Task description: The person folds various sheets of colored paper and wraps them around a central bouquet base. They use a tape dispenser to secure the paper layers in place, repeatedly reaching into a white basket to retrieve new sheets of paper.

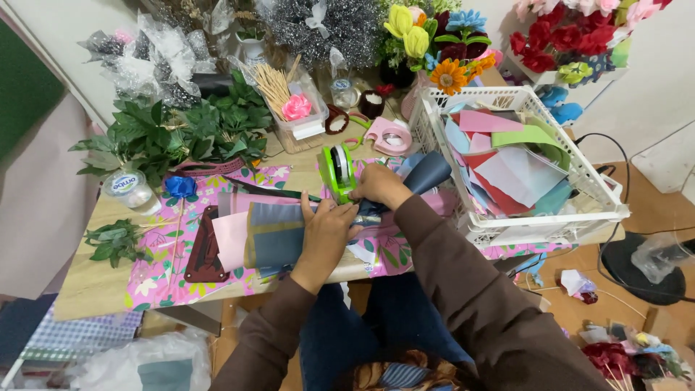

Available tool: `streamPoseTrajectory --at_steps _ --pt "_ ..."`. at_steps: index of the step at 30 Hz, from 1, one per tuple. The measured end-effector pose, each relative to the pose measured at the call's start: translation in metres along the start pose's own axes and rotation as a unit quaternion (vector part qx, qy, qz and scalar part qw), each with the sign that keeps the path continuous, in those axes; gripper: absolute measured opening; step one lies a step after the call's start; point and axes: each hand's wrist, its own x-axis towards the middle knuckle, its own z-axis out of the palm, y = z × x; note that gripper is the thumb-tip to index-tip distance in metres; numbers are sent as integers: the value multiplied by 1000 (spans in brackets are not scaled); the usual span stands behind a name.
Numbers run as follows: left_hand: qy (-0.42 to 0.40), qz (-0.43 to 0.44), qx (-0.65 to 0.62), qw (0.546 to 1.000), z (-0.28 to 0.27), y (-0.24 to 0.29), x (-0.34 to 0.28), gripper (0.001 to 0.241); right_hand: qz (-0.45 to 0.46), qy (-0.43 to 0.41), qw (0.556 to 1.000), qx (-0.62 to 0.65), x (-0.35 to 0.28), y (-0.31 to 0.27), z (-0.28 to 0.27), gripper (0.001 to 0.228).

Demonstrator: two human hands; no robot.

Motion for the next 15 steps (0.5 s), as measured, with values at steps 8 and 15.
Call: streamPoseTrajectory --at_steps 8,15 --pt "-3 5 -1 1000 3 -2 0 47 22 -21 1000 -2 1 -5 -8 38" --pt "8 10 0 1000 8 -5 -4 48 10 7 999 -30 -6 -12 0 41"
